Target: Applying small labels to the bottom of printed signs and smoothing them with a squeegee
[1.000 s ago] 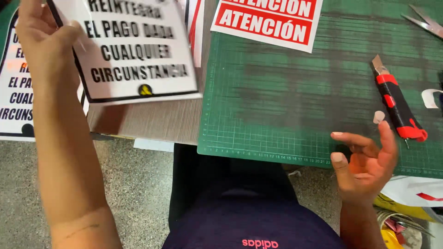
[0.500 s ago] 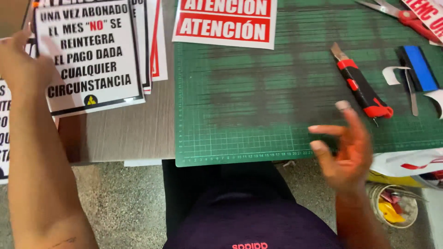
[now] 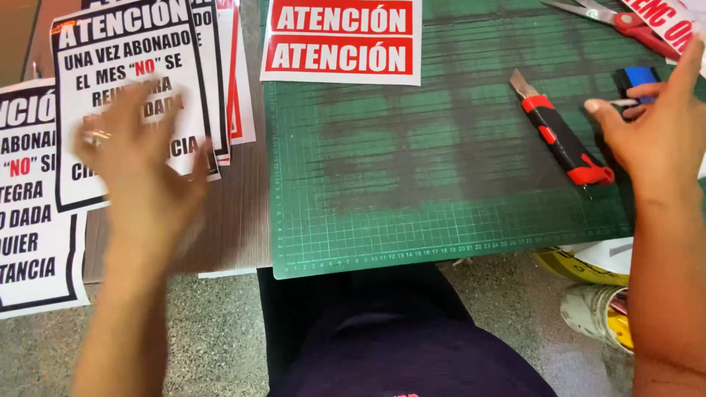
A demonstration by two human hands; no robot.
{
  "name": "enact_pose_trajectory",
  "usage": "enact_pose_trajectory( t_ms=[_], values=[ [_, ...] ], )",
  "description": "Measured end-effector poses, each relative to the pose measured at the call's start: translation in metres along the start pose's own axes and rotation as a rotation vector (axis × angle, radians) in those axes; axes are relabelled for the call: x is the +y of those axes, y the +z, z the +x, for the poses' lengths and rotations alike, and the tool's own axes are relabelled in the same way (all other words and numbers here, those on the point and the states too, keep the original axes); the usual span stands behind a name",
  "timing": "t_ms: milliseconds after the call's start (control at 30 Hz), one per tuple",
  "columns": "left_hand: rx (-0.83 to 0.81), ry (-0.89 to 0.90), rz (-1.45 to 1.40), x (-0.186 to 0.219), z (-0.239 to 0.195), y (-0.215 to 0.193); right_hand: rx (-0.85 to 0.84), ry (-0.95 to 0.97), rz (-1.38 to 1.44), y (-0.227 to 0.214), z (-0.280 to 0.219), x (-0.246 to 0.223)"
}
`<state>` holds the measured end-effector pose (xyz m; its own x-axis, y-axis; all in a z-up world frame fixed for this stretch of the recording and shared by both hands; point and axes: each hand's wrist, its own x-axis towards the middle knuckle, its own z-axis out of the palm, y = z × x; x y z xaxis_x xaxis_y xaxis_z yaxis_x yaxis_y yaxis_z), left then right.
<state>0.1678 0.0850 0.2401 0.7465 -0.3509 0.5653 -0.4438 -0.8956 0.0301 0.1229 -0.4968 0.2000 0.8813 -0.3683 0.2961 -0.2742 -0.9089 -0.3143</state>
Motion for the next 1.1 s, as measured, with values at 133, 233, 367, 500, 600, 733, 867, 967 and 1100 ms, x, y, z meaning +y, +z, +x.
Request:
enact_pose_trajectory(
  t_ms=[133,233,367,500,600,733,867,967,1100],
  values=[
    [-0.070,0.114,-0.118,0.068,-0.013,-0.008,-0.008,-0.057,-0.195,0.008,0.032,-0.003],
    [-0.026,0.190,-0.174,0.095,-0.018,-0.004,0.034,-0.198,-0.120,0.012,0.040,-0.001],
    [-0.029,0.218,-0.283,0.111,-0.020,-0.001,0.001,-0.412,0.569,-0.021,0.006,-0.098],
    [-0.057,0.229,-0.375,0.117,-0.022,0.028,-0.873,-0.539,0.984,0.009,-0.035,-0.183],
    [-0.059,0.247,-0.340,0.109,-0.016,0.059,-1.114,-0.518,1.153,0.052,-0.026,-0.207],
    [-0.083,0.402,-0.339,0.096,0.007,0.089,-0.769,-0.871,0.724,0.067,-0.001,-0.221],
    [-0.067,0.654,-0.355,0.094,0.030,0.097,-0.689,-0.958,0.666,0.064,-0.002,-0.227],
    [-0.053,0.781,-0.397,0.096,0.035,0.101,-0.551,-0.876,0.707,0.067,0.001,-0.222],
    [-0.041,0.786,-0.493,0.098,0.039,0.103,-0.319,-0.555,0.980,0.089,0.026,-0.191]
  ],
)
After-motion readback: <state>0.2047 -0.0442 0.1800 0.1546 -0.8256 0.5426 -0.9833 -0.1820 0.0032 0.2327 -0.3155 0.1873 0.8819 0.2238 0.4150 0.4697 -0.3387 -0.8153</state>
